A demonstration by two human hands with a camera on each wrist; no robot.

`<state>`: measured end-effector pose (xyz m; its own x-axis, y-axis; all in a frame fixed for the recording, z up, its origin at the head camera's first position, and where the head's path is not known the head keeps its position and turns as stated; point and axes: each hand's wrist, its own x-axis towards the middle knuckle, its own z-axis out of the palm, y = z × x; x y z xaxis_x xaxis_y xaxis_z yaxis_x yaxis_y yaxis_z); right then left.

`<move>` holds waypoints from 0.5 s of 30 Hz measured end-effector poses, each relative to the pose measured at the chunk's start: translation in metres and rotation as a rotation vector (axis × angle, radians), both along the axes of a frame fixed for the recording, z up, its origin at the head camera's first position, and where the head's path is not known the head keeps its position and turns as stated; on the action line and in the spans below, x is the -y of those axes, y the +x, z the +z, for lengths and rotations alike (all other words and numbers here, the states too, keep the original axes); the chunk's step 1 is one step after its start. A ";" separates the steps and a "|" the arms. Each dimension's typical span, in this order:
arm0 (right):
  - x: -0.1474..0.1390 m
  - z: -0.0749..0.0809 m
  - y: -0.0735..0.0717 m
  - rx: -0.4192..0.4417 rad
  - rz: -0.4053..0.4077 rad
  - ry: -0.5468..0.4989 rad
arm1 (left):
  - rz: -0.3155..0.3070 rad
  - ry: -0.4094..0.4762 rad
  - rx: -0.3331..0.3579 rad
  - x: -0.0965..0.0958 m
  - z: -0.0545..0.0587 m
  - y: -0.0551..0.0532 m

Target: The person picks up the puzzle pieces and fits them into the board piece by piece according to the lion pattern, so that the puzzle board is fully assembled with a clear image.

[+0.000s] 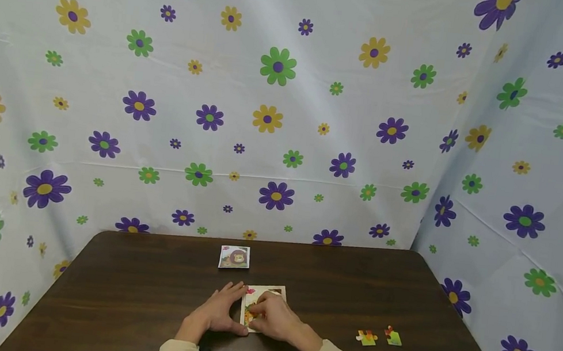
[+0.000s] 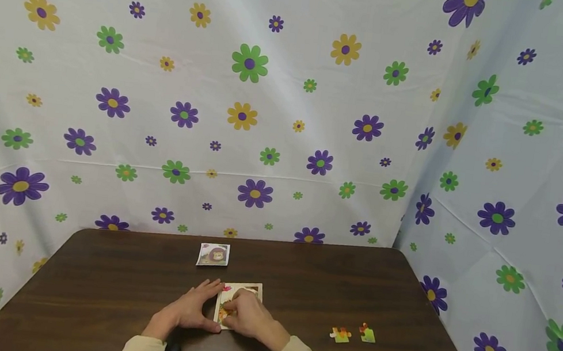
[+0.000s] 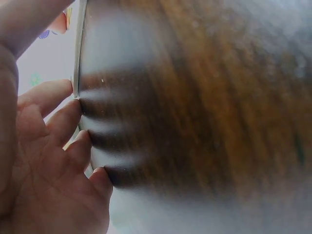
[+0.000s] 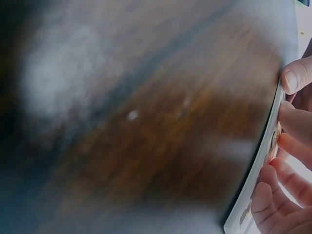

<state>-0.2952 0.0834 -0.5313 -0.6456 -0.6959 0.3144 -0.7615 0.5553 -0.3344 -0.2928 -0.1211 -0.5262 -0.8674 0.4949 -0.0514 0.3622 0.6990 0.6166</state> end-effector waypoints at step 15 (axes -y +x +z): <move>-0.007 -0.006 -0.009 -0.030 0.129 0.091 | -0.009 -0.009 0.009 0.000 0.000 0.000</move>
<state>-0.3041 0.0899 -0.5373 -0.5403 -0.7990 0.2639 -0.8373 0.4794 -0.2629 -0.2929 -0.1213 -0.5259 -0.8626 0.5018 -0.0638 0.3625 0.7013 0.6138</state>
